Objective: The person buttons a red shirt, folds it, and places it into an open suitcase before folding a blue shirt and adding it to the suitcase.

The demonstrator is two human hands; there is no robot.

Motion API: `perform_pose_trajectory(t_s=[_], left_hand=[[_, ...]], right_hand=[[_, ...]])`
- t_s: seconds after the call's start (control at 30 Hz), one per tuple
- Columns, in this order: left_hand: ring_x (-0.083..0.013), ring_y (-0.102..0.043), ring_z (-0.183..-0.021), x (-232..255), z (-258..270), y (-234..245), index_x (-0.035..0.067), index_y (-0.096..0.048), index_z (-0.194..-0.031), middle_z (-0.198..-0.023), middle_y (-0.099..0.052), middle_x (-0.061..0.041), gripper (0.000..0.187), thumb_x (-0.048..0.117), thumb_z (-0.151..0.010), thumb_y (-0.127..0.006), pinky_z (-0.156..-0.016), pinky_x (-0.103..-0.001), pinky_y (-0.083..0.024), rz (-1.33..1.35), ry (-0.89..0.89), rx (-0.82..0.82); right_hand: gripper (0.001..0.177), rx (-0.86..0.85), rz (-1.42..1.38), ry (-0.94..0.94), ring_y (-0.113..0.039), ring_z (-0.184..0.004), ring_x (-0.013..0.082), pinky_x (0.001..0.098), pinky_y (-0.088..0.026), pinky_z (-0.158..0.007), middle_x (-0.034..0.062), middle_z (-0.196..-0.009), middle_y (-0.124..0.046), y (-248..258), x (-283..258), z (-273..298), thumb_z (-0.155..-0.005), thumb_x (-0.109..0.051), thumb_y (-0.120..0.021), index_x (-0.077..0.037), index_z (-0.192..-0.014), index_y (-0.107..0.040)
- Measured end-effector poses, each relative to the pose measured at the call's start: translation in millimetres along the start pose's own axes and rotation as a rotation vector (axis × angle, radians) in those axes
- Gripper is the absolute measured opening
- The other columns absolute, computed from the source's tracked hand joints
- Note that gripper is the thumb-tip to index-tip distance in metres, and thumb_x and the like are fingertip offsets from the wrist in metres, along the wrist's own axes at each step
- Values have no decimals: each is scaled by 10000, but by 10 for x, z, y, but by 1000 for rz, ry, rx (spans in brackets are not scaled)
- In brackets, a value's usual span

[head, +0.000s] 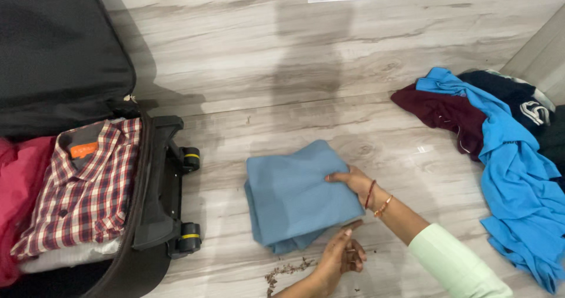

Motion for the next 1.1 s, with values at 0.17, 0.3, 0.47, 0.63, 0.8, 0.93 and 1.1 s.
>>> perform_pose_trajectory(t_s=[0.17, 0.3, 0.47, 0.63, 0.8, 0.93, 1.1], left_hand=[[-116, -667, -804, 13, 53, -142, 99, -536, -1492, -953, -672, -28, 484, 370, -1092, -544, -781, -294, -575, -156, 27, -180], [-125, -673, -906, 159, 337, -343, 98, -547, -1493, -1026, -686, -18, 465, 346, -1099, -539, -853, -306, -567, -225, 58, -241], [-155, -640, -1051, 639, 922, -524, 127, -564, -1475, -1139, -678, -33, 437, 330, -1089, -544, -965, -337, -527, -567, -36, -451], [-184, -607, -1197, 1266, 1481, -764, 157, -582, -1458, -1253, -670, -47, 411, 313, -1078, -550, -1078, -368, -486, -1072, -295, -368], [-268, -494, -1395, 1570, 1043, -350, 153, -559, -1476, -1445, -589, -93, 458, 311, -1046, -568, -1186, -477, -371, -1661, -778, 287], [-391, -340, -1445, 1437, 635, 166, 145, -513, -1480, -1570, -413, -196, 607, 404, -942, -622, -1120, -677, -184, -1878, -763, 522], [-380, -305, -1485, 1238, 591, 364, 156, -503, -1503, -1600, -376, -179, 620, 413, -951, -617, -1156, -671, -174, -1846, -696, 531]], right_hand=[[633, 67, 823, 740, -730, -1017, 302, 394, -587, -856, 202, -1150, -754, -130, -1394, 327, -721, -150, -845, -4, -1302, -641], [695, 166, 1516, 756, -710, -996, 335, 424, -565, -850, 145, -1090, -739, -412, -1741, 867, -784, -234, -807, -189, -1428, -551], [747, 40, 1796, 894, -655, -1141, 316, 384, -582, -803, 176, -1446, -557, -671, -440, 1168, -816, -67, -680, -231, -1506, -444], [826, -437, 1616, 930, -477, -1383, 392, 474, -434, -1044, 216, -1582, -429, -477, 689, 1423, -793, -335, -746, -151, -1539, -441], [700, -8, 1219, 818, -493, -1406, 317, 449, -402, -1151, 75, -1532, -484, -244, 665, 1233, -891, -436, -697, -139, -1483, -469], [715, 342, 1351, 907, -306, -1461, 408, 564, -223, -1158, 187, -1606, -308, -342, 751, 918, -889, -501, -596, -131, -1484, -452], [698, 304, 1256, 846, -272, -1503, 377, 565, -162, -1202, 169, -1640, -293, -249, 885, 846, -938, -493, -569, -134, -1523, -440]])
Point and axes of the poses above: each hand's wrist, its own z-axis away from the middle knuckle, its own y-axis out of the back of the hand, x = y × z, the point moved 3 cm from there along -z, towards the middle knuckle
